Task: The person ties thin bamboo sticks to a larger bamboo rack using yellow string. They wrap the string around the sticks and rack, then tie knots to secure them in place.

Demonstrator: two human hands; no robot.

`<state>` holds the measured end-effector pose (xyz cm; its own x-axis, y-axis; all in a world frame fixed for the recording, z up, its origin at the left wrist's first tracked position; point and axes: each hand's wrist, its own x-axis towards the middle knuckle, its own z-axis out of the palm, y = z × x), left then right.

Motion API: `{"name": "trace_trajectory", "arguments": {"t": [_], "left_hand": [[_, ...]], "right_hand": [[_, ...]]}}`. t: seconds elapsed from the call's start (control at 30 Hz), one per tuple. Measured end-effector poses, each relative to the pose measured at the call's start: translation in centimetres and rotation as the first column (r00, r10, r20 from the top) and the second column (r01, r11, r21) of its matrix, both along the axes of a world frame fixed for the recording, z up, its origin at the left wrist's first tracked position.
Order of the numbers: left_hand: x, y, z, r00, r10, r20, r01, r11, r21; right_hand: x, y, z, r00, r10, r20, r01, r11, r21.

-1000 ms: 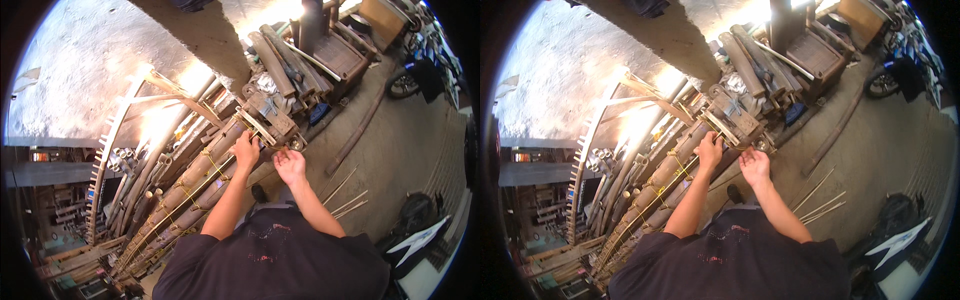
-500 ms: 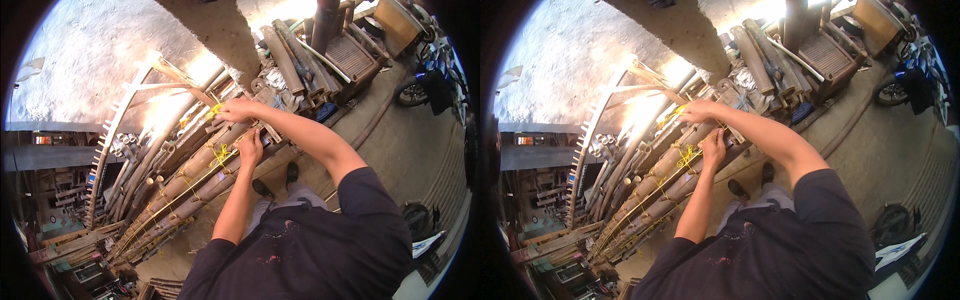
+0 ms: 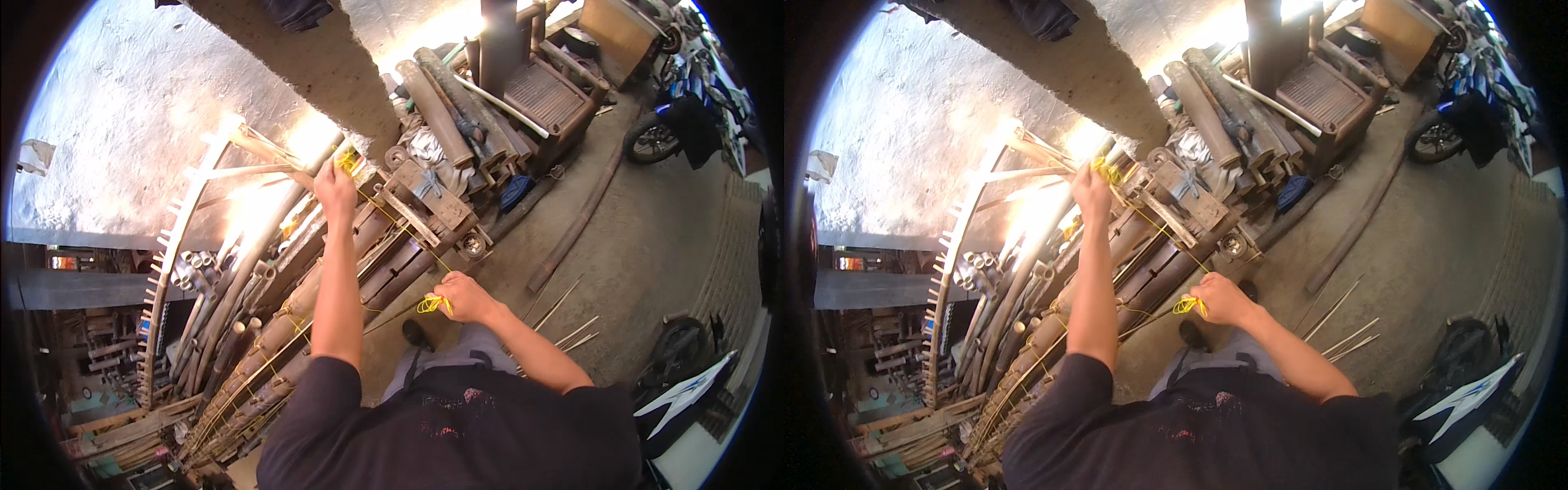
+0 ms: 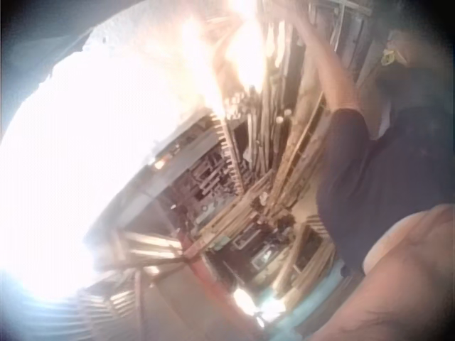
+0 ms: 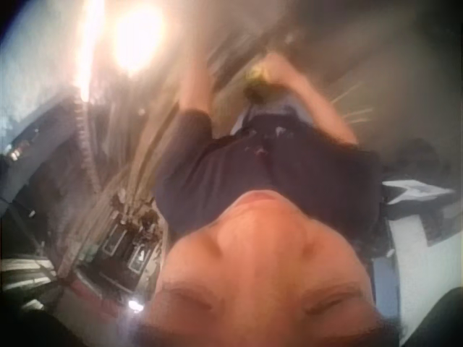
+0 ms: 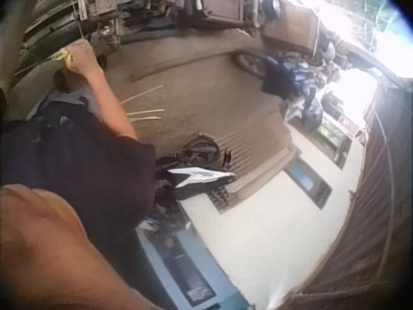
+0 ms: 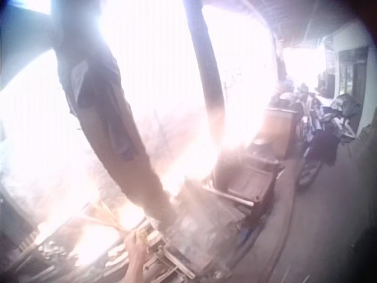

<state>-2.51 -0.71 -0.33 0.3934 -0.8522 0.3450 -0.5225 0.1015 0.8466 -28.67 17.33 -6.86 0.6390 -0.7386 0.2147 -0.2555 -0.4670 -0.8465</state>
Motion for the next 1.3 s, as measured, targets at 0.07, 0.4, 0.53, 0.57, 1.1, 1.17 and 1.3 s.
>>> {"name": "trace_trajectory", "arguments": {"t": [0.07,0.4,0.53,0.57,1.1,1.17,1.3], "left_hand": [[4.6,-1.3,-8.9,0.942,-0.009,0.334,-0.072,0.971,0.229],[19.6,18.7,-0.8,0.868,-0.072,0.492,-0.113,0.935,0.336],[25.1,32.0,-0.7,0.874,-0.366,0.320,-0.049,0.589,0.807],[24.9,34.0,-2.1,0.868,-0.410,0.280,0.044,0.625,0.779],[22.3,37.5,-10.4,0.951,-0.181,0.249,0.071,0.916,0.395],[25.2,38.5,-14.8,0.757,-0.314,0.572,-0.029,0.860,0.510],[20.7,36.9,-7.9,0.942,-0.118,0.315,-0.002,0.935,0.356]], "right_hand": [[1.0,1.5,0.8,0.982,-0.106,0.154,0.125,0.985,-0.120],[13.5,13.0,-3.9,0.849,-0.507,0.150,-0.161,0.023,0.987],[24.2,20.5,-3.1,0.883,-0.221,0.414,-0.445,-0.115,0.888],[26.3,21.2,-3.5,0.747,-0.496,0.443,-0.560,-0.110,0.821],[39.9,6.1,7.9,0.967,0.130,0.220,-0.229,0.819,0.526],[34.6,11.7,10.5,0.914,0.393,0.100,-0.400,0.914,0.067],[26.0,21.2,-1.7,0.900,0.316,-0.301,-0.306,0.949,0.079]]}}
